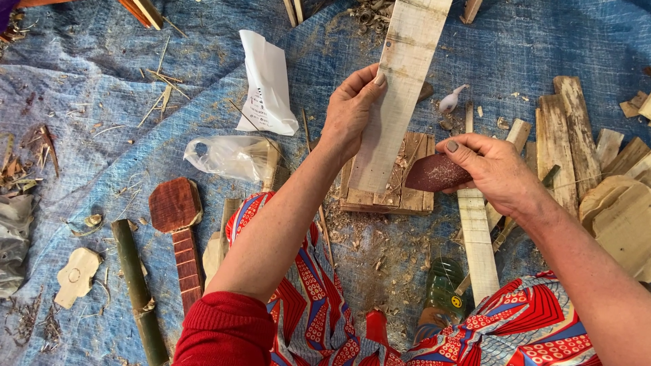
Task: The person smooths a long, light-colored wooden plank with sandpaper, then uses a curved blade to carve notches and shape the edges. The person works while sitting on a blue tarp.
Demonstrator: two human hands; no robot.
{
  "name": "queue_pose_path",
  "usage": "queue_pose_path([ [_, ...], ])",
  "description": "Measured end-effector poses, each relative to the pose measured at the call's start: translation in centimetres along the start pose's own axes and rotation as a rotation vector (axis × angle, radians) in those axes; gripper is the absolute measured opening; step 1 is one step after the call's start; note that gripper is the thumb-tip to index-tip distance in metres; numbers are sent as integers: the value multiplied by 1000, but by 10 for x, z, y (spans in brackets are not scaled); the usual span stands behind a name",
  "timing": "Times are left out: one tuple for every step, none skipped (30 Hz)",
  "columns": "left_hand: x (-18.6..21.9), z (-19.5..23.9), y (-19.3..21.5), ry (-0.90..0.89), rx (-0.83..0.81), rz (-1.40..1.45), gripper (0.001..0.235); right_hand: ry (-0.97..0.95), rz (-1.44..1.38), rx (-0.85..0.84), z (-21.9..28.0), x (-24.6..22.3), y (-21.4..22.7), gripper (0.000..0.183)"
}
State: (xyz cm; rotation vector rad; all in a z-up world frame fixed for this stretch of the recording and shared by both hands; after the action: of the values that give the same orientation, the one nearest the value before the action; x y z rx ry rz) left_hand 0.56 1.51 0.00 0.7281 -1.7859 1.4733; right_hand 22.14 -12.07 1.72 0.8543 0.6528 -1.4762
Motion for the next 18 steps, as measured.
queue_pose_path([
  [1, 0, -1, 0, -1, 0, 35, 0, 0, 1, -1, 0, 0, 27],
  [2, 1, -2, 1, 7, -26, 36, 1, -6, -3, -1, 1, 1, 27],
  [4, 2, -3, 3, 15, -52, 37, 1, -12, -7, -2, 2, 1, 27],
  [3, 2, -3, 4, 15, -52, 37, 1, -12, -7, 0, 0, 0, 27],
  [3, 3, -3, 0, 2, -45, 36, 0, 2, 1, 3, -2, -1, 26],
  [3, 3, -4, -3, -11, -39, 36, -1, 15, 9, 5, -4, -2, 24],
  [3, 4, -3, -3, -11, -39, 36, -1, 15, 10, 7, -5, -2, 24],
  [3, 4, -4, -25, -40, -52, 36, 9, 35, 10, 8, -7, -3, 26],
  [3, 4, -4, -46, -69, -66, 36, 18, 55, 11, 10, -8, -4, 27],
  [4, 6, -6, -46, -69, -66, 36, 18, 54, 12, 9, -7, -3, 27],
  [5, 7, -7, -71, -95, -84, 34, 20, 56, 16, 9, -6, -3, 26],
  [6, 9, -9, -95, -122, -103, 32, 21, 57, 20, 8, -5, -2, 26],
  [8, 10, -11, -95, -122, -103, 32, 21, 57, 21, 8, -5, -2, 26],
  [9, 11, -12, -97, -144, -93, 33, 37, 48, 25, 8, -5, -1, 25],
  [10, 12, -14, -99, -164, -83, 34, 53, 39, 29, 8, -4, -1, 24],
  [12, 14, -15, -98, -165, -83, 34, 53, 39, 30, 8, -5, -1, 24],
  [14, 16, -17, -102, -197, -90, 33, 72, 36, 39, 9, -6, -2, 23],
  [16, 19, -19, -106, -229, -98, 32, 92, 33, 48, 10, -7, -2, 23],
])
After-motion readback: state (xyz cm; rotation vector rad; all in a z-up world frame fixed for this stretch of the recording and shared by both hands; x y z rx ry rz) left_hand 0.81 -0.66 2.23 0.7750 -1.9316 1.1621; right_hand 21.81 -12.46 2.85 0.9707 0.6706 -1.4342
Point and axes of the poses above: each hand's wrist, its own z-axis away from the middle knuckle, its own y-axis out of the back of the hand, x = y × z, the point moved 2 cm from there along -z, towards the middle knuckle, and after that the axes turned 12 degrees about -y, right-handed, at the moved point
